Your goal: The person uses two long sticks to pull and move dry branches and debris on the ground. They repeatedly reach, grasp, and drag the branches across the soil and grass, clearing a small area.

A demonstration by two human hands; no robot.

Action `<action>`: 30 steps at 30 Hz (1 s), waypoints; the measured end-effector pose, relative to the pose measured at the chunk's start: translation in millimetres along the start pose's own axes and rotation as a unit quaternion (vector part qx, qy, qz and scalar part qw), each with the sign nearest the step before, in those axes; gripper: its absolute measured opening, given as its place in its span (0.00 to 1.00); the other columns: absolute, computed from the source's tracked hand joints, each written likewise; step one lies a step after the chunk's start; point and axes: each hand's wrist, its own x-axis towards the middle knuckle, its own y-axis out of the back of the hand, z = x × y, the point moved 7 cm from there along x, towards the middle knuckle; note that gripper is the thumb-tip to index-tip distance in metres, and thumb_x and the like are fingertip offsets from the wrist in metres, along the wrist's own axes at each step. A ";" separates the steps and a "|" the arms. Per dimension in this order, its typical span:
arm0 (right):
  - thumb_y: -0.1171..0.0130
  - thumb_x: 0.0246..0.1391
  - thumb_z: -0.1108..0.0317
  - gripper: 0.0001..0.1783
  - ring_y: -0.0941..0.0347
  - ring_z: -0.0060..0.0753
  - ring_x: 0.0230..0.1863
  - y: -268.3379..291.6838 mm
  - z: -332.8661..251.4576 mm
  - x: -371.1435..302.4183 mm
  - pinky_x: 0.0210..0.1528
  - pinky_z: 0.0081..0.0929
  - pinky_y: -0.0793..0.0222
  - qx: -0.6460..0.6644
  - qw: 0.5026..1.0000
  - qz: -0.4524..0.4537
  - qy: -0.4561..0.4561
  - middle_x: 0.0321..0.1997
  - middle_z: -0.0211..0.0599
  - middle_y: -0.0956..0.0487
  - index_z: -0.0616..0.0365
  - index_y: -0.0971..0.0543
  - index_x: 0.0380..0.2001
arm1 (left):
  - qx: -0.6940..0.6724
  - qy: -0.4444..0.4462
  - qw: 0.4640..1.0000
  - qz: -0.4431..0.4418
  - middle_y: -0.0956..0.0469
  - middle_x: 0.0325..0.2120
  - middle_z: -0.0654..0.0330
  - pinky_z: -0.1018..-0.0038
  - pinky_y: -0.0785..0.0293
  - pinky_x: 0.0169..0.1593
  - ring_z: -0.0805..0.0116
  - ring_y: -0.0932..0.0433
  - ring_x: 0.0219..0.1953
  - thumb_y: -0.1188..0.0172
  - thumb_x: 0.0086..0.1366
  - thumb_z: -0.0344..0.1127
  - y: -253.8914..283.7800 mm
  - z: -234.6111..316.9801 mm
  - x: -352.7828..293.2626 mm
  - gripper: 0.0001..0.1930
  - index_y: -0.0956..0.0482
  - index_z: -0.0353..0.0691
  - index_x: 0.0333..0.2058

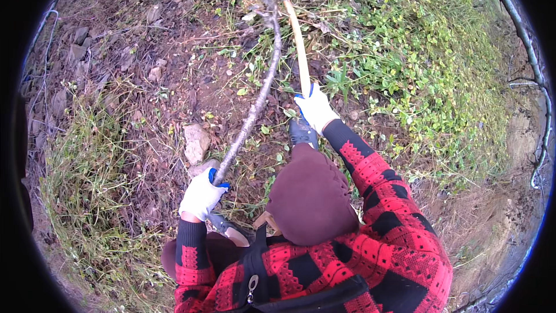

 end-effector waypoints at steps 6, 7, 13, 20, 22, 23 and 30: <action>0.31 0.56 0.65 0.19 0.25 0.32 0.24 36.9 26.0 -4.1 0.26 0.32 0.28 0.061 0.994 0.036 -0.078 0.27 0.39 0.22 0.61 0.30 0.41 | -0.010 0.011 1.000 0.025 0.20 0.30 0.43 0.55 0.25 0.41 0.41 0.20 0.37 0.30 0.57 0.44 -4.1 -9.8 6.8 0.17 0.23 0.37 0.35; 0.32 0.57 0.66 0.17 0.29 0.26 0.18 37.3 22.9 6.5 0.19 0.28 0.32 0.185 0.979 0.023 -0.076 0.23 0.32 0.26 0.59 0.31 0.40 | 0.001 0.017 1.000 0.013 0.20 0.30 0.43 0.55 0.25 0.41 0.41 0.20 0.36 0.30 0.57 0.44 -6.4 -11.0 7.4 0.17 0.23 0.37 0.35; 0.32 0.57 0.56 0.24 0.17 0.50 0.36 60.7 -16.0 142.4 0.38 0.43 0.22 0.024 0.978 0.200 -0.046 0.37 0.53 0.17 0.65 0.28 0.44 | 0.022 0.032 0.999 -0.017 0.17 0.36 0.43 0.52 0.23 0.44 0.40 0.18 0.42 0.33 0.60 0.46 -9.0 -8.7 11.2 0.19 0.23 0.39 0.41; 0.45 0.67 0.56 0.18 0.28 0.31 0.19 -7.4 -20.7 184.4 0.23 0.34 0.32 0.207 0.978 -0.014 -0.034 0.22 0.33 0.24 0.61 0.25 0.33 | 0.042 0.044 0.998 -0.010 0.17 0.36 0.44 0.52 0.23 0.45 0.41 0.18 0.42 0.33 0.60 0.47 -4.7 -7.1 11.7 0.20 0.23 0.40 0.42; 0.44 0.66 0.58 0.16 0.33 0.30 0.16 -28.9 -14.1 161.1 0.20 0.32 0.35 0.509 0.848 -0.065 -0.129 0.20 0.29 0.28 0.54 0.29 0.27 | 0.036 0.051 0.998 -0.010 0.17 0.36 0.44 0.52 0.23 0.45 0.41 0.18 0.42 0.33 0.60 0.47 -6.6 -6.9 11.6 0.20 0.23 0.40 0.43; 0.44 0.66 0.58 0.15 0.33 0.29 0.16 -33.3 -13.8 146.9 0.20 0.32 0.35 0.488 0.855 -0.110 -0.137 0.19 0.29 0.29 0.55 0.29 0.27 | 0.038 0.052 0.998 -0.005 0.17 0.36 0.44 0.52 0.23 0.45 0.41 0.18 0.42 0.33 0.60 0.47 -6.6 -6.5 12.0 0.19 0.23 0.40 0.43; 0.42 0.64 0.60 0.13 0.34 0.27 0.15 -16.4 1.0 82.8 0.20 0.28 0.37 0.371 0.903 -0.154 -0.155 0.18 0.27 0.30 0.53 0.26 0.26 | 0.053 0.038 0.997 0.039 0.17 0.34 0.43 0.54 0.23 0.44 0.42 0.18 0.40 0.32 0.58 0.45 -7.0 -2.6 6.0 0.18 0.21 0.39 0.40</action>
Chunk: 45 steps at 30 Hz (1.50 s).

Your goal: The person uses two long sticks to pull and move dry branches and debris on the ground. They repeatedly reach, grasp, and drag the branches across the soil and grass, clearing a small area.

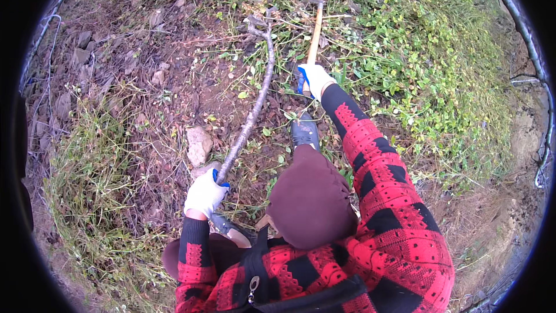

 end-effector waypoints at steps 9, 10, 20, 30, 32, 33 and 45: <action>0.38 0.62 0.64 0.12 0.36 0.24 0.14 51.9 66.7 -152.8 0.15 0.27 0.37 -0.067 0.993 0.064 -0.066 0.19 0.25 0.32 0.51 0.32 0.34 | 0.010 -0.007 1.000 -0.015 0.16 0.40 0.45 0.53 0.23 0.50 0.44 0.18 0.47 0.34 0.60 0.47 -2.6 -3.9 -6.3 0.19 0.21 0.41 0.44; 0.37 0.62 0.65 0.12 0.35 0.24 0.16 54.1 78.8 -172.0 0.17 0.28 0.36 -0.073 0.993 0.065 -0.058 0.19 0.25 0.32 0.52 0.32 0.34 | 0.005 -0.019 1.000 -0.014 0.16 0.40 0.45 0.54 0.23 0.50 0.44 0.18 0.46 0.34 0.60 0.47 -0.5 -3.4 -8.7 0.19 0.21 0.42 0.44; 0.38 0.61 0.65 0.14 0.34 0.24 0.15 122.5 97.9 -333.9 0.16 0.27 0.35 -0.257 0.953 0.152 -0.062 0.23 0.29 0.30 0.55 0.33 0.41 | 0.086 0.021 0.996 0.000 0.17 0.34 0.46 0.54 0.22 0.45 0.43 0.18 0.41 0.29 0.54 0.46 40.7 -44.5 -99.5 0.20 0.21 0.41 0.40; 0.33 0.58 0.68 0.15 0.39 0.20 0.11 104.7 90.6 -314.1 0.11 0.23 0.41 -0.091 0.977 0.191 -0.014 0.19 0.23 0.33 0.51 0.33 0.35 | 0.109 0.081 0.990 0.033 0.16 0.31 0.50 0.54 0.22 0.43 0.47 0.16 0.38 0.28 0.53 0.45 43.7 -95.0 -172.6 0.20 0.21 0.43 0.41; 0.34 0.59 0.68 0.15 0.40 0.22 0.10 97.1 72.4 -281.4 0.09 0.25 0.43 -0.127 0.963 0.231 0.048 0.18 0.23 0.33 0.50 0.33 0.34 | 0.087 0.092 0.991 0.030 0.16 0.31 0.50 0.54 0.22 0.43 0.46 0.16 0.38 0.28 0.53 0.45 45.6 -101.0 -181.5 0.20 0.21 0.43 0.41; 0.34 0.59 0.67 0.15 0.39 0.22 0.10 92.2 62.0 -262.7 0.10 0.25 0.42 -0.119 0.962 0.234 0.079 0.18 0.24 0.33 0.51 0.34 0.35 | 0.066 0.091 0.993 0.033 0.16 0.33 0.49 0.55 0.22 0.44 0.47 0.16 0.39 0.27 0.53 0.44 46.0 -101.7 -184.4 0.21 0.20 0.42 0.43; 0.36 0.59 0.60 0.15 0.31 0.29 0.13 35.1 -26.9 -49.6 0.15 0.32 0.34 -0.244 0.935 0.222 0.133 0.16 0.31 0.27 0.61 0.23 0.26 | 0.046 0.068 0.996 -0.020 0.16 0.36 0.48 0.53 0.22 0.46 0.44 0.17 0.41 0.32 0.56 0.47 12.7 -81.9 -161.9 0.18 0.20 0.42 0.40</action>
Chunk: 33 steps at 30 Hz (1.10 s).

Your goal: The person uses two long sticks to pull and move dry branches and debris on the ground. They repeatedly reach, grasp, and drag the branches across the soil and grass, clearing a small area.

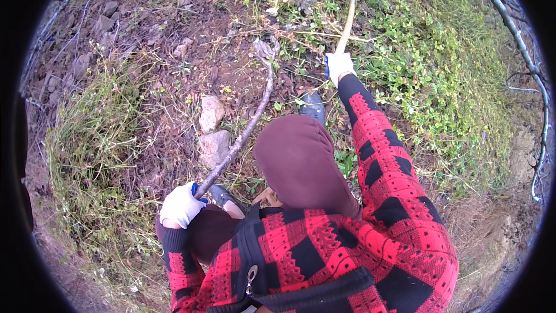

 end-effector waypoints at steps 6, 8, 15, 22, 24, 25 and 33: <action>0.40 0.63 0.60 0.14 0.35 0.25 0.14 -66.2 7.8 -70.7 0.16 0.30 0.41 0.077 0.963 -0.253 -0.058 0.15 0.28 0.31 0.55 0.24 0.26 | 0.047 -0.035 0.997 0.047 0.16 0.35 0.46 0.52 0.22 0.46 0.44 0.17 0.41 0.42 0.63 0.41 -3.9 10.4 15.2 0.13 0.20 0.41 0.42; 0.41 0.63 0.58 0.16 0.31 0.27 0.16 -65.7 4.7 -93.0 0.19 0.30 0.36 -0.019 0.962 -0.273 0.003 0.17 0.31 0.26 0.58 0.22 0.25 | 0.049 -0.048 0.996 0.054 0.16 0.35 0.47 0.53 0.22 0.46 0.45 0.16 0.41 0.45 0.64 0.40 -4.3 9.7 18.1 0.12 0.20 0.41 0.42; 0.41 0.63 0.59 0.16 0.33 0.26 0.16 -23.8 -37.5 -176.7 0.20 0.27 0.37 -0.157 0.864 -0.421 0.229 0.17 0.27 0.30 0.57 0.24 0.24 | 0.076 -0.095 0.986 0.114 0.16 0.33 0.47 0.53 0.20 0.44 0.45 0.15 0.38 0.48 0.64 0.38 2.6 5.7 4.8 0.12 0.18 0.41 0.38; 0.39 0.61 0.60 0.15 0.33 0.26 0.12 55.0 -17.3 -252.4 0.15 0.30 0.36 -0.108 0.910 -0.385 -0.110 0.15 0.28 0.30 0.57 0.29 0.26 | 0.134 -0.135 0.972 0.140 0.15 0.31 0.49 0.54 0.19 0.41 0.48 0.15 0.37 0.45 0.63 0.40 23.9 -24.8 -26.3 0.11 0.16 0.43 0.36; 0.38 0.62 0.61 0.13 0.35 0.25 0.11 73.7 -10.9 -276.0 0.12 0.29 0.37 -0.145 0.910 -0.363 -0.136 0.16 0.27 0.31 0.55 0.30 0.29 | 0.127 -0.143 0.971 0.143 0.16 0.32 0.48 0.54 0.20 0.42 0.47 0.15 0.36 0.44 0.63 0.41 22.3 -32.3 -35.4 0.11 0.16 0.43 0.36; 0.38 0.62 0.62 0.14 0.35 0.24 0.11 85.8 -11.7 -292.3 0.11 0.29 0.38 -0.111 0.909 -0.380 -0.129 0.16 0.26 0.32 0.54 0.30 0.28 | 0.115 -0.148 0.972 0.145 0.16 0.32 0.48 0.54 0.20 0.42 0.46 0.15 0.36 0.44 0.62 0.41 20.3 -35.8 -40.8 0.11 0.16 0.43 0.36; 0.37 0.61 0.63 0.13 0.34 0.24 0.12 126.4 -18.5 -342.8 0.13 0.27 0.34 -0.116 0.909 -0.365 -0.166 0.20 0.27 0.30 0.55 0.32 0.35 | 0.088 -0.123 0.983 0.108 0.16 0.35 0.47 0.54 0.21 0.45 0.45 0.16 0.40 0.38 0.57 0.43 5.6 -65.7 -68.4 0.14 0.18 0.43 0.40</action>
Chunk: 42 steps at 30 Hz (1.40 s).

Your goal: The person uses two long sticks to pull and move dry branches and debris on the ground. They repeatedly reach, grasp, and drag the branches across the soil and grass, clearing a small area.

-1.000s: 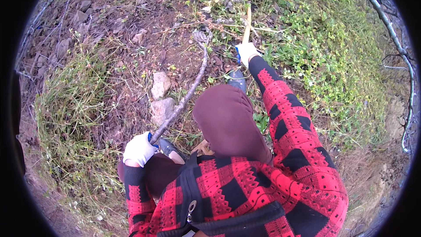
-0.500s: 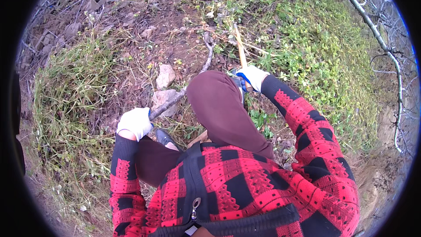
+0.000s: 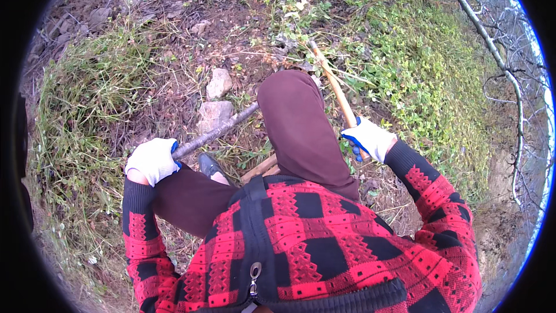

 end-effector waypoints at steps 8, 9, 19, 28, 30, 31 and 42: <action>0.33 0.58 0.64 0.16 0.37 0.23 0.12 18.8 -10.9 101.7 0.12 0.26 0.40 0.075 0.986 0.099 0.112 0.18 0.26 0.32 0.55 0.33 0.33 | -0.020 0.049 0.997 -0.049 0.16 0.35 0.48 0.54 0.21 0.46 0.44 0.17 0.40 0.37 0.57 0.43 -10.2 14.1 18.9 0.15 0.19 0.42 0.40; 0.33 0.58 0.65 0.17 0.37 0.23 0.12 24.9 -7.1 115.5 0.12 0.26 0.39 0.110 0.979 0.120 0.125 0.19 0.26 0.32 0.55 0.33 0.34 | -0.028 0.052 0.996 -0.060 0.16 0.36 0.47 0.55 0.21 0.46 0.44 0.17 0.41 0.37 0.57 0.43 -11.1 16.5 20.5 0.15 0.19 0.42 0.40; 0.42 0.53 0.61 0.22 0.18 0.59 0.47 234.2 -78.7 259.0 0.50 0.45 0.23 -0.197 0.850 0.472 0.124 0.44 0.62 0.17 0.67 0.26 0.46 | 0.003 0.166 0.978 -0.125 0.16 0.37 0.46 0.53 0.22 0.49 0.44 0.17 0.44 0.39 0.61 0.40 -25.3 19.3 39.0 0.13 0.20 0.40 0.42; 0.39 0.53 0.62 0.24 0.18 0.56 0.43 218.1 51.6 238.3 0.44 0.43 0.21 -0.093 0.930 0.355 -0.008 0.43 0.58 0.18 0.65 0.30 0.50 | 0.077 0.220 0.959 -0.163 0.14 0.39 0.48 0.58 0.20 0.50 0.50 0.14 0.44 0.41 0.63 0.39 -29.9 17.0 63.8 0.13 0.13 0.43 0.41; 0.38 0.53 0.64 0.25 0.18 0.48 0.34 197.3 70.8 202.9 0.31 0.41 0.21 -0.199 0.893 0.401 0.052 0.40 0.55 0.18 0.67 0.31 0.51 | 0.096 0.216 0.957 -0.167 0.14 0.40 0.49 0.59 0.19 0.50 0.51 0.14 0.45 0.41 0.63 0.39 -25.9 13.5 69.2 0.13 0.13 0.43 0.42; 0.37 0.54 0.64 0.27 0.19 0.46 0.32 189.0 76.5 187.4 0.29 0.40 0.21 -0.230 0.876 0.420 0.066 0.40 0.55 0.18 0.67 0.32 0.52 | 0.099 0.211 0.959 -0.161 0.14 0.40 0.49 0.59 0.19 0.50 0.51 0.14 0.45 0.41 0.63 0.39 -23.2 11.5 74.2 0.13 0.13 0.43 0.42; 0.33 0.54 0.69 0.20 0.31 0.27 0.17 114.1 167.2 31.3 0.18 0.30 0.34 -0.088 0.904 0.419 0.003 0.23 0.32 0.28 0.56 0.33 0.44 | 0.061 0.227 0.955 -0.182 0.16 0.44 0.49 0.59 0.21 0.53 0.49 0.16 0.48 0.37 0.58 0.39 -28.1 -12.2 86.8 0.16 0.15 0.44 0.45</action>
